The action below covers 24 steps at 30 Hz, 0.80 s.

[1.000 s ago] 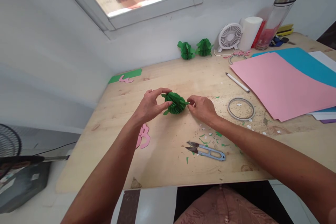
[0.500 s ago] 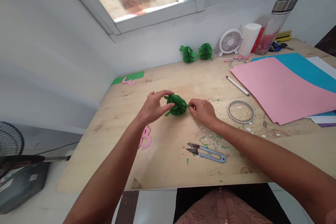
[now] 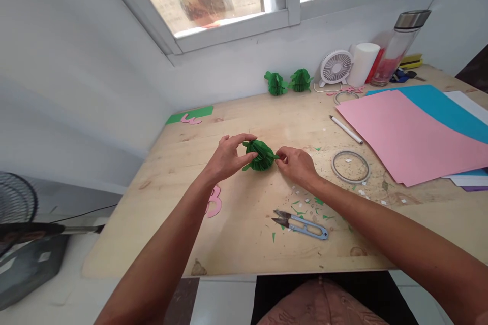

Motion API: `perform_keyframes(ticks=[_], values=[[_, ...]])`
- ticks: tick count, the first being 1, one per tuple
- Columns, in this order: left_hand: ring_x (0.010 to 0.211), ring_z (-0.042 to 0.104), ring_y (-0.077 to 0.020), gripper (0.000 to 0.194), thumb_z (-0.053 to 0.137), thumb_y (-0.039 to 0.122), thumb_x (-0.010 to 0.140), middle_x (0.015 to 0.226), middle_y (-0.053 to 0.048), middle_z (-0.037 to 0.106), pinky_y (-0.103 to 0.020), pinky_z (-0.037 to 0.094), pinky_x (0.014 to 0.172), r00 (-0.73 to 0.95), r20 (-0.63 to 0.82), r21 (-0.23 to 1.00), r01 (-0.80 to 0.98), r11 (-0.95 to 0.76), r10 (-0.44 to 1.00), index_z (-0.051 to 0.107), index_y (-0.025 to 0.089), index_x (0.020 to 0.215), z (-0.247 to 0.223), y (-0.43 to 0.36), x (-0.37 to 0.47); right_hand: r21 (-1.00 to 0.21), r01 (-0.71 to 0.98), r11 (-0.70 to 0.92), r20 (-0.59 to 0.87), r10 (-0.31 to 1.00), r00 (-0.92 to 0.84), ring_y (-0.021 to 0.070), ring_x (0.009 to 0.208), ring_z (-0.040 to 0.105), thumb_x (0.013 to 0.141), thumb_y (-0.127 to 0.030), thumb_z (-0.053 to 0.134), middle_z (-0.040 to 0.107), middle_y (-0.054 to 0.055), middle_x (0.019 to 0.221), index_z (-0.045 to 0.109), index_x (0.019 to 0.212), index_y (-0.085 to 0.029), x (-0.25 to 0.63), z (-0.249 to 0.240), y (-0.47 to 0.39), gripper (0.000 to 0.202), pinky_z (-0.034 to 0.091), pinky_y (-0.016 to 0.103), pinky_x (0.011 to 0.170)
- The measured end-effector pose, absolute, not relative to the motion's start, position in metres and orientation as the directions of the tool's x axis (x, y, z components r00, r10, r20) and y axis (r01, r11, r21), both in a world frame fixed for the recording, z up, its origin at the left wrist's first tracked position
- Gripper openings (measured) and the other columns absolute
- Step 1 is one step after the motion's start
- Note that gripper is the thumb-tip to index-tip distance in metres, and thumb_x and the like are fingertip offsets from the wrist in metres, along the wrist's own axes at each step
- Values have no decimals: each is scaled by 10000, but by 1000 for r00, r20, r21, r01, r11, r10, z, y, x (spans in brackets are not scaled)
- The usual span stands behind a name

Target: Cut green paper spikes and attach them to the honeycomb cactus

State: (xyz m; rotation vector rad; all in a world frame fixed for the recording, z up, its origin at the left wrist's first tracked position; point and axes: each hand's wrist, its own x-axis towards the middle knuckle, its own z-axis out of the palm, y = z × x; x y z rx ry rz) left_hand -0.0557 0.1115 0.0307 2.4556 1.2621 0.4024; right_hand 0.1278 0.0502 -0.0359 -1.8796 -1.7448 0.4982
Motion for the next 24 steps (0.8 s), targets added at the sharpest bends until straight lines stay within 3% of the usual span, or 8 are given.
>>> perform_keyframes(ticks=[5, 10, 13, 24], values=[[1113, 548, -240, 371, 579, 320, 768, 1194, -42, 634, -439, 339, 1008, 583, 92, 475, 687, -550, 808, 578, 241, 1130, 34, 107, -57, -612, 791, -6, 100, 991, 85, 179, 764, 634, 786, -218, 582, 720, 15, 907, 646, 988, -219, 138, -30, 43, 212, 399, 269, 619], [1164, 517, -254, 416, 560, 357, 785, 1223, -46, 620, -440, 353, 1000, 538, 93, 496, 705, -507, 838, 554, 256, 1189, 43, 97, -66, -623, 782, 27, 121, 991, 63, 172, 751, 638, 793, -220, 571, 712, 28, 927, 640, 976, -209, 150, -20, 26, 196, 442, 288, 671], [1136, 534, -254, 392, 550, 365, 800, 1201, -50, 633, -444, 357, 998, 494, 117, 506, 717, -480, 862, 564, 247, 1173, 45, 89, -74, -692, 722, 11, 112, 989, 92, 166, 731, 638, 795, -243, 556, 708, 36, 945, 636, 998, -208, 158, -15, 12, 221, 457, 293, 663], [1149, 542, -252, 313, 522, 353, 824, 1194, -51, 641, -417, 418, 969, 387, 185, 611, 674, -415, 903, 606, 233, 1101, 23, 52, -89, -740, 671, -42, 89, 983, 159, 178, 676, 629, 759, -287, 548, 718, 47, 858, 652, 951, -196, 176, -19, -10, 237, 472, 305, 626]])
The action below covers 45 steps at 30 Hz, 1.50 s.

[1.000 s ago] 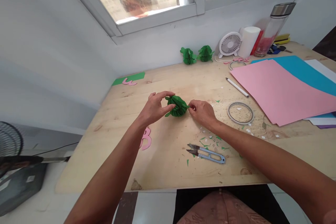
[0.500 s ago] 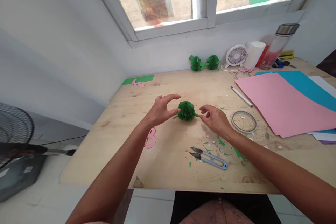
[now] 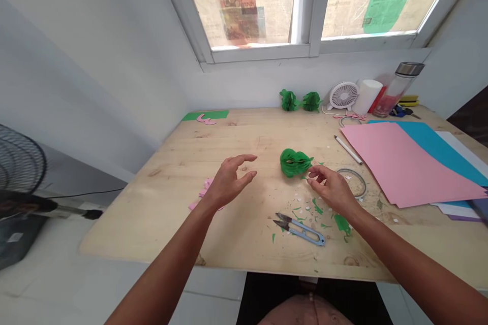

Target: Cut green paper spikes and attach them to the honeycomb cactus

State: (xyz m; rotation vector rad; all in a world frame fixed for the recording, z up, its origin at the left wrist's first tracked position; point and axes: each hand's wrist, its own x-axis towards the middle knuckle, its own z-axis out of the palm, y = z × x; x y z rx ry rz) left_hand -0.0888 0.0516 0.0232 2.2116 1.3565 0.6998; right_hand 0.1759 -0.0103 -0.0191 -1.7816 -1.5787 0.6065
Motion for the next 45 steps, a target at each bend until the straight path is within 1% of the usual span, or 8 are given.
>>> perform_keyframes(ticks=[9, 15, 19, 25, 31, 37, 41, 45], values=[[1153, 553, -245, 370, 550, 340, 798, 1215, -69, 626, -396, 433, 977, 494, 184, 676, 564, -474, 850, 584, 220, 1146, 23, 75, -52, -766, 637, -90, 19, 987, 162, 171, 661, 615, 755, -269, 545, 713, 45, 867, 650, 954, -198, 174, -25, -22, 236, 471, 306, 637], [1193, 515, -301, 836, 686, 386, 674, 1384, -146, 471, -422, 425, 962, 532, 105, 702, 559, -441, 840, 327, 200, 1405, 11, 102, -6, -813, 573, -108, -39, 990, 132, 160, 632, 585, 770, -272, 528, 685, 54, 902, 632, 976, -192, 173, -24, -33, 245, 463, 285, 581], [1163, 528, -331, 986, 715, 463, 628, 1330, -174, 507, -439, 431, 922, 522, 16, 727, 580, -368, 853, 240, 188, 1447, 2, 109, 12, -832, 542, -118, -54, 990, 133, 164, 671, 581, 777, -272, 527, 679, 57, 917, 628, 989, -183, 175, -21, -38, 251, 464, 288, 614], [944, 628, -262, 892, 727, 371, 623, 1088, -85, 649, -411, 473, 854, 555, -35, 817, 495, -296, 831, 337, 203, 1408, -8, 110, 13, -850, 517, -103, -51, 992, 114, 169, 705, 591, 779, -258, 533, 688, 52, 915, 637, 987, -198, 179, -16, -40, 240, 467, 292, 631], [952, 627, -247, 621, 711, 322, 648, 1118, -93, 641, -397, 508, 831, 477, -68, 935, 337, -111, 876, 534, 197, 1229, -16, 104, 0, -861, 503, -76, -3, 989, 145, 171, 690, 601, 776, -276, 534, 696, 51, 883, 653, 955, -201, 194, -12, -26, 228, 469, 288, 614], [1041, 595, -264, 608, 715, 325, 658, 1139, -119, 611, -419, 490, 892, 448, -96, 968, 251, -22, 889, 517, 183, 1215, -17, 92, -13, -820, 566, -91, 22, 981, 190, 178, 685, 596, 781, -285, 530, 701, 53, 851, 666, 932, -187, 205, -5, -1, 225, 455, 302, 628], [1137, 541, -263, 688, 712, 327, 670, 1242, -131, 527, -404, 480, 917, 395, -98, 967, 254, -6, 914, 443, 214, 1294, -17, 85, -24, -830, 555, -52, 32, 990, 141, 178, 725, 608, 788, -277, 526, 711, 59, 921, 666, 949, -189, 197, -7, 9, 231, 467, 303, 660], [1152, 527, -244, 710, 705, 304, 688, 1207, -124, 525, -388, 478, 926, 388, -107, 968, 250, 7, 916, 402, 224, 1326, -20, 80, -34, -816, 577, -27, 36, 995, 97, 180, 725, 613, 793, -269, 517, 716, 59, 910, 663, 927, -188, 187, -7, 18, 214, 468, 309, 667]])
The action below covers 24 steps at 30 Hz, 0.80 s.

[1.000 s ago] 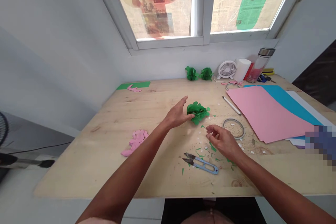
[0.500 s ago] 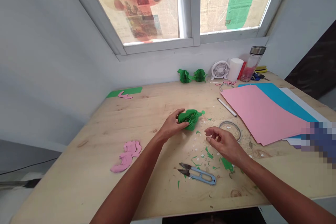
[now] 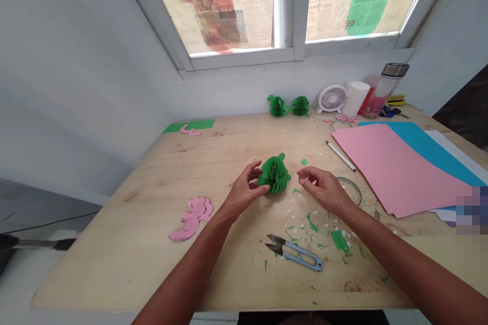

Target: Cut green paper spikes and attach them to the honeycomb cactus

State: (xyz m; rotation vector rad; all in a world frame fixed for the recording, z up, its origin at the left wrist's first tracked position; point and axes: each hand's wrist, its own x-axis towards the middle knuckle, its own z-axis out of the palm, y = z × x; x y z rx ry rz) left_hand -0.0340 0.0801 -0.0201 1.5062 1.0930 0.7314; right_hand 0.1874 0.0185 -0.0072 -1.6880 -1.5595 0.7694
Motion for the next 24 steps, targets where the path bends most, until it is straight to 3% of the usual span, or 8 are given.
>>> perform_keyframes(ticks=[4, 8, 14, 24], values=[[1121, 546, -243, 711, 699, 283, 695, 1190, -120, 541, -401, 478, 919, 405, -74, 968, 248, -32, 911, 388, 226, 1331, -23, 75, -40, -792, 610, -3, 61, 995, 83, 183, 714, 619, 797, -271, 520, 711, 56, 867, 651, 933, -185, 180, -3, 26, 207, 470, 309, 652], [1090, 561, -234, 677, 675, 268, 710, 1181, -110, 554, -401, 457, 932, 400, -32, 953, 290, -93, 916, 395, 224, 1324, -24, 69, -45, -763, 644, 63, 111, 993, 34, 190, 750, 627, 812, -262, 519, 695, 66, 992, 626, 1003, -202, 168, -4, 28, 227, 487, 329, 669], [1095, 555, -215, 622, 652, 225, 716, 1142, -79, 585, -370, 441, 934, 394, 63, 918, 337, -208, 917, 420, 232, 1293, -29, 63, -48, -611, 767, 197, 308, 952, 0, 268, 961, 588, 799, -248, 537, 665, 108, 1055, 602, 1058, -186, 151, -15, 29, 274, 418, 484, 918], [1174, 524, -229, 574, 643, 255, 736, 1251, -96, 556, -376, 455, 930, 372, 120, 888, 375, -267, 920, 422, 232, 1265, -25, 48, -57, -636, 747, 194, 291, 957, -1, 264, 929, 587, 770, -211, 547, 673, 93, 992, 609, 1016, -190, 140, -15, 22, 255, 458, 434, 829]])
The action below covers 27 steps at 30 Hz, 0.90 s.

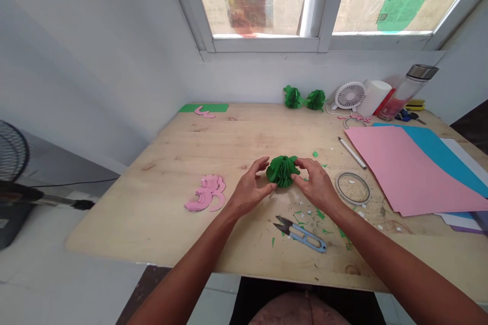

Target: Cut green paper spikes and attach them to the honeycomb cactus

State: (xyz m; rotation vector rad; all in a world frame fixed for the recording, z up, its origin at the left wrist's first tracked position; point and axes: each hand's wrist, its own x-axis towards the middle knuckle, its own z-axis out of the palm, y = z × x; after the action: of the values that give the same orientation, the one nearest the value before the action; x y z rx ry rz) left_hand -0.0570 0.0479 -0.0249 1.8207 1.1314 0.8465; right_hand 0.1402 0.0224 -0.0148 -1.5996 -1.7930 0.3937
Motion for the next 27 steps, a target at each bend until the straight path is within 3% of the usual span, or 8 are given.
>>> perform_keyframes(ticks=[8, 18, 27], values=[[1068, 581, -231, 54, 595, 188, 749, 1094, -76, 635, -404, 455, 911, 185, 312, 737, 572, -360, 932, 549, 204, 773, -21, 30, -48, -627, 754, 196, 296, 955, -3, 266, 924, 593, 764, -211, 554, 672, 95, 964, 610, 984, -189, 135, -14, 18, 228, 458, 436, 839], [905, 622, -211, 89, 547, 134, 764, 901, -36, 684, -371, 472, 833, 189, 377, 645, 650, -403, 907, 567, 211, 725, -10, 30, -47, -622, 759, 192, 291, 957, -4, 269, 931, 595, 773, -218, 562, 681, 95, 1004, 613, 1019, -188, 131, -12, 16, 254, 459, 447, 844], [875, 608, -228, 111, 528, 117, 749, 841, -39, 679, -368, 449, 789, 327, 308, 473, 762, -442, 894, 555, 204, 685, 0, 38, -49, -628, 747, 216, 312, 950, -12, 260, 930, 596, 760, -190, 562, 679, 84, 989, 618, 1026, -196, 129, -11, 14, 272, 461, 431, 840]])
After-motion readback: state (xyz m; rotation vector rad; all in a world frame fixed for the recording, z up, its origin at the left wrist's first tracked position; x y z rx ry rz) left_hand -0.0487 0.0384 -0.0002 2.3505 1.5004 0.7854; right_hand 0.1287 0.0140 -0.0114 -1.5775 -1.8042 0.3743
